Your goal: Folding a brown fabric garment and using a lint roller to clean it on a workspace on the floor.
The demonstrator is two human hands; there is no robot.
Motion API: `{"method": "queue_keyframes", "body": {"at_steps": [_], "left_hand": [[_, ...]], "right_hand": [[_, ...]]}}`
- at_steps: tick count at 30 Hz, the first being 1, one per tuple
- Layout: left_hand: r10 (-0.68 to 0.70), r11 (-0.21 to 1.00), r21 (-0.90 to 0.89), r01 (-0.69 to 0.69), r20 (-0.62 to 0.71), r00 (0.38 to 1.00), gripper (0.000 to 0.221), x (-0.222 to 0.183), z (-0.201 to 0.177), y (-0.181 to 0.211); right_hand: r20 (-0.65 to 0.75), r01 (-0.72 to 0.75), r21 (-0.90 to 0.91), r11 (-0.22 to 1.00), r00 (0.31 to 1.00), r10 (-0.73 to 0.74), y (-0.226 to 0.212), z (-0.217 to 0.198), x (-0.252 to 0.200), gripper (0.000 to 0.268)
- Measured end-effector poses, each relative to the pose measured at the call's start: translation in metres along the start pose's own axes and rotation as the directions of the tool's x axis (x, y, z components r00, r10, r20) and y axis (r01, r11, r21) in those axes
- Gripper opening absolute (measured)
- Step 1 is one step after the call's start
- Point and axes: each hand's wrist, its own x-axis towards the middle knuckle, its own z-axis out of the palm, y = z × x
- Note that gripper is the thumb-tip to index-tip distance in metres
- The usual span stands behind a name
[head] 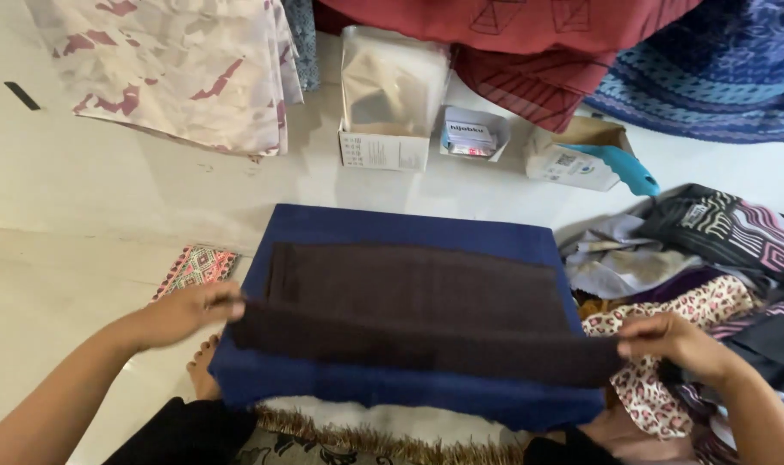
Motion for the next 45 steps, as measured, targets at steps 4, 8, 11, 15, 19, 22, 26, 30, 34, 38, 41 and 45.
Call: {"method": "queue_keyframes", "body": {"at_steps": [4,8,11,15,19,22,26,30,34,38,41,45], "left_hand": [[-0.01,0.88,-0.456,-0.136,-0.303,0.953,0.03,0.045,-0.009,0.026],[-0.075,0.856,-0.498,-0.138,-0.383,0.921,0.022,0.126,0.006,-0.002],[-0.122,0.991,-0.107,0.082,-0.456,0.882,0.049,0.213,0.032,-0.07],[-0.162,0.96,0.132,0.247,-0.458,0.874,0.056,0.245,0.049,-0.101],[-0.076,0.973,0.137,0.186,-0.571,0.817,0.034,0.204,0.053,-0.056],[-0.137,0.927,0.231,0.295,-0.523,0.841,0.033,0.201,0.048,-0.049],[-0.156,0.921,0.246,0.301,-0.475,0.866,0.036,0.207,0.045,-0.06],[-0.148,0.933,0.228,0.279,-0.464,0.874,0.036,0.216,0.045,-0.083],[-0.221,0.928,0.196,0.315,-0.391,0.894,0.043,0.214,0.038,-0.076],[-0.213,0.959,0.09,0.267,-0.391,0.895,0.041,0.21,0.035,-0.067],[-0.221,0.956,0.1,0.276,-0.373,0.901,0.037,0.21,0.033,-0.064],[-0.232,0.934,0.177,0.309,-0.356,0.905,0.04,0.217,0.032,-0.069]], "right_hand": [[-0.323,0.084,0.211,0.974,0.946,-0.012,-0.014,-0.006,0.047,0.027],[-0.402,0.012,0.21,0.978,0.912,0.075,-0.034,0.017,0.094,0.024],[-0.493,0.072,0.158,0.985,0.87,0.015,0.012,0.033,0.154,0.032],[-0.508,-0.02,0.099,0.995,0.858,0.068,0.027,0.062,0.183,0.029],[-0.475,-0.109,-0.067,0.992,0.878,0.064,-0.007,0.07,0.167,0.025],[-0.425,-0.171,-0.173,0.97,0.901,0.084,-0.011,0.064,0.177,0.031],[-0.42,-0.12,-0.203,0.972,0.907,0.024,0.009,0.059,0.19,0.034],[-0.366,-0.074,-0.218,0.973,0.931,-0.011,-0.009,0.057,0.175,0.016],[-0.229,0.039,0.033,0.999,0.973,-0.031,-0.01,0.051,0.165,0.016],[-0.222,0.027,0.0,1.0,0.975,-0.027,-0.015,0.048,0.157,0.022],[-0.228,0.005,0.078,0.997,0.974,0.013,-0.016,0.049,0.154,0.018],[-0.339,0.002,-0.073,0.997,0.94,-0.027,-0.019,0.056,0.152,0.02]]}}
